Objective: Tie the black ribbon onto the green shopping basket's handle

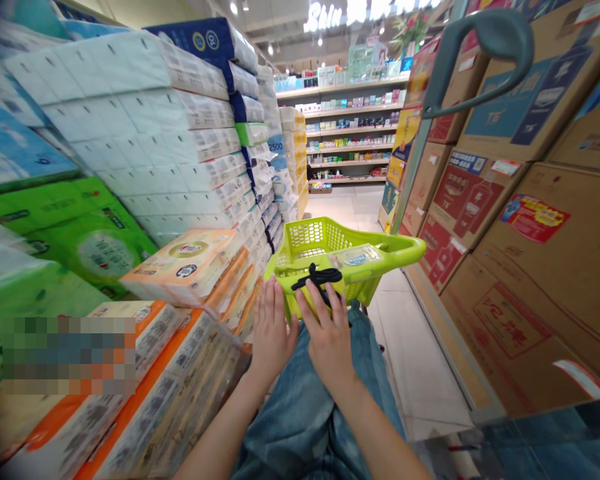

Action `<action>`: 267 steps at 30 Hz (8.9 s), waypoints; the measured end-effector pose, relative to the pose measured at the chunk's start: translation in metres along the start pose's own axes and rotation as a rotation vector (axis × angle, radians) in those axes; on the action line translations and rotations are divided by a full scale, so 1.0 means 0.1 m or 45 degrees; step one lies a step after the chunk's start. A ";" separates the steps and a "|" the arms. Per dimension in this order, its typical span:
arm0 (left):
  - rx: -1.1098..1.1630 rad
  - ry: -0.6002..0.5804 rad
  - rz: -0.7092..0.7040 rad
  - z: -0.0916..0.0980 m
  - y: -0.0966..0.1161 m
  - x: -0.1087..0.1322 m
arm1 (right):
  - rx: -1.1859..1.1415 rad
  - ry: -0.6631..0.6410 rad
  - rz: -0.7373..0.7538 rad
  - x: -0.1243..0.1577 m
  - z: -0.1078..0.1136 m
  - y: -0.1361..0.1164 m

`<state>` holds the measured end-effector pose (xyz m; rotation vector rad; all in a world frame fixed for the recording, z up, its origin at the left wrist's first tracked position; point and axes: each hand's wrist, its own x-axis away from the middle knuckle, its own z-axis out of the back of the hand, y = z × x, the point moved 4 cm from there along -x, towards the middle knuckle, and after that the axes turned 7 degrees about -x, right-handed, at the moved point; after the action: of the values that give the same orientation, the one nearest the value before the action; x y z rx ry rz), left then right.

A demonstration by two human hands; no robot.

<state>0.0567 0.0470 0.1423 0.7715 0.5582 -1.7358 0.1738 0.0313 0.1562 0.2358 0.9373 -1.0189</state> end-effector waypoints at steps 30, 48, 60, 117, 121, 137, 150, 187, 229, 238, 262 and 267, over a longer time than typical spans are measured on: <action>0.008 0.026 0.013 0.01 0.02 -0.01 | 0.057 0.107 -0.149 -0.05 0.30 0.40; -0.012 0.021 -0.003 -0.02 -0.02 0.00 | 0.057 0.017 0.030 -0.06 0.00 -0.01; -0.022 0.026 0.017 0.00 0.01 -0.01 | 0.070 0.152 -0.200 -0.11 0.12 0.14; -0.086 0.031 -0.041 0.01 -0.05 0.00 | 0.041 0.062 0.044 -0.06 -0.05 -0.11; -0.080 0.024 -0.011 0.02 -0.02 -0.02 | 0.049 0.089 -0.040 -0.03 0.15 0.24; 0.002 0.010 -0.015 0.00 -0.04 0.01 | 0.016 0.033 -0.001 -0.10 -0.13 -0.24; 0.015 0.053 0.023 0.02 0.02 -0.02 | 0.045 0.177 -0.203 -0.10 0.16 0.17; 0.052 0.046 0.027 0.06 0.03 -0.04 | 0.036 0.133 -0.165 -0.03 0.23 0.28; 0.052 0.032 0.026 0.03 0.03 -0.03 | 0.012 0.191 -0.180 -0.06 0.23 0.38; -0.090 0.006 -0.018 -0.02 -0.04 0.01 | 0.036 0.062 -0.019 -0.15 -0.16 -0.29; 0.092 0.120 -0.200 0.15 0.43 -0.31 | 0.307 -0.013 -0.046 -0.48 0.76 1.54; -0.004 -0.047 -0.236 0.09 0.62 -0.58 | 0.346 -0.090 -0.043 -0.58 0.78 1.54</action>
<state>0.1246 0.0606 0.1916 0.7022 0.6232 -1.9147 0.3304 0.1057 0.2107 0.4088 0.7398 -1.1785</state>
